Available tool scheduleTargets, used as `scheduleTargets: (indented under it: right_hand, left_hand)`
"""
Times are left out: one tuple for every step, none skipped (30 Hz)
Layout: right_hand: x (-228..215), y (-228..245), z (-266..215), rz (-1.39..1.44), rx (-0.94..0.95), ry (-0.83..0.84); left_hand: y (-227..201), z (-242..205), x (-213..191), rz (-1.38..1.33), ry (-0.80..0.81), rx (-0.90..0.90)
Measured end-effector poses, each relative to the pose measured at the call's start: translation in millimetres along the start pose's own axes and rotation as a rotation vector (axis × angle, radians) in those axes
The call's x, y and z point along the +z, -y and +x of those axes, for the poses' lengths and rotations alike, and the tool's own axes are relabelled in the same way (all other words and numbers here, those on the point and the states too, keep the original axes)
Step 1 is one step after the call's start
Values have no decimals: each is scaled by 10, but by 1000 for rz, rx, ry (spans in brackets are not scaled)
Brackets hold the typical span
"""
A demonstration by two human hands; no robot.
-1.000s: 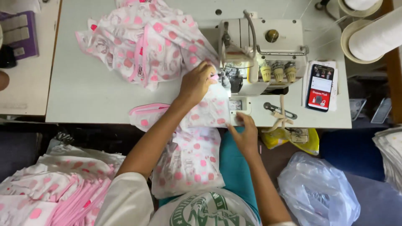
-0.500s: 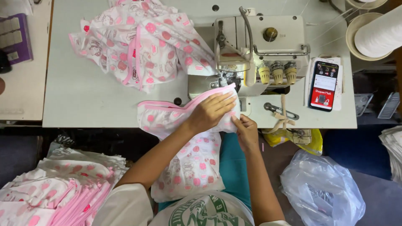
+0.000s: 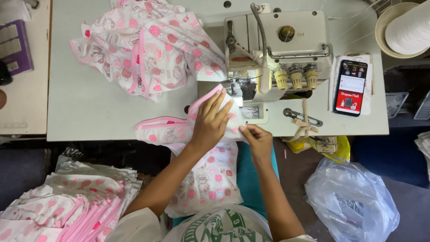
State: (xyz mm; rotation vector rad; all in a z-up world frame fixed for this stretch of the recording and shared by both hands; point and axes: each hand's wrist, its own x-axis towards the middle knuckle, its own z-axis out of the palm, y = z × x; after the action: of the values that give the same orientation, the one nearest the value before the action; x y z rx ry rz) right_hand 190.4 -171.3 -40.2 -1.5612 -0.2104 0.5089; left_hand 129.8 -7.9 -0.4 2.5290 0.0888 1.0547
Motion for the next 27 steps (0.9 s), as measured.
scheduleTargets:
  right_hand:
    - [-21,130,-18,-17,-18,-44]
    - [-39,258,-40,-34,-35,-89]
    - [-67,315,-7,-38,-32,-87]
    - [-91,374,22,-45,-56,-100]
    - [-120,444,71,-55,-84,-108]
    - [-150,440,36,-60,-86,-104]
    - [-165,448,39,-72,-88,-99]
    - [-182,455,49,-83,-90,-94]
    - [-155,397,12,-83,-91,-91]
    - [-133,334,-16,-76,-69,-106]
    - [-107,262,-72,-68,-39,-126]
    - [-63,242,-82,-66,-33,-127]
    - [-17,218,-105,-60,-40,-129]
    - [29,195,-134,-53,-47,-130]
    - [82,136,-64,-53,-43,-136]
    - [134,77,-1,-55,-85,-138]
    - [174,16,50,-58,-127,-139]
    - [210,5,96,-61,-123,-143]
    - [263,6,173,-42,-114,-163]
    - [318,12,249,-22,-106,-183]
    - [313,92,239,-21,-108,-181]
    - [309,169,234,-3,-96,-145]
    - [299,233,217,13,-82,-112]
    - [278,118,233,13,-81,-114]
    - [231,0,225,32,-52,-95]
    - [187,-119,215,51,-23,-77]
    - [172,-158,142,43,-21,-72]
  left_hand:
    - [-29,23,34,51,-4,-4]
    - [-58,40,64,102,-8,-7]
    - [-61,50,149,101,-8,-12]
    - [-63,58,229,109,-6,-42]
    - [-64,83,315,119,-10,-74]
    - [-63,37,327,119,-15,-79]
    - [-34,24,339,81,-15,-87]
    - [-4,16,356,43,-15,-95]
    - [104,-17,391,45,-17,-96]
    - [215,-48,437,-57,-20,-156]
    - [318,-99,472,-161,-14,-216]
    - [500,-51,515,-161,-8,-218]
    - [678,-17,550,-155,-41,-176]
    - [852,11,582,-150,-74,-133]
    - [941,118,503,-155,-69,-132]
    - [1026,223,421,-196,-101,-138]
    - [1098,315,342,-238,-135,-146]
    - [1014,282,201,-243,-132,-148]
    - [952,279,49,-147,-154,-200]
    - [889,277,-107,-50,-177,-251]
    - [758,28,-223,-48,-180,-250]
    - [631,-222,-334,-139,-7,-420]
    - [501,-486,-436,-231,172,-588]
    - [619,-602,-532,-232,173,-587]
    - [706,-745,-618,-238,250,-641]
    - [795,-892,-706,-245,327,-693]
    - [765,-663,-887,-249,323,-702]
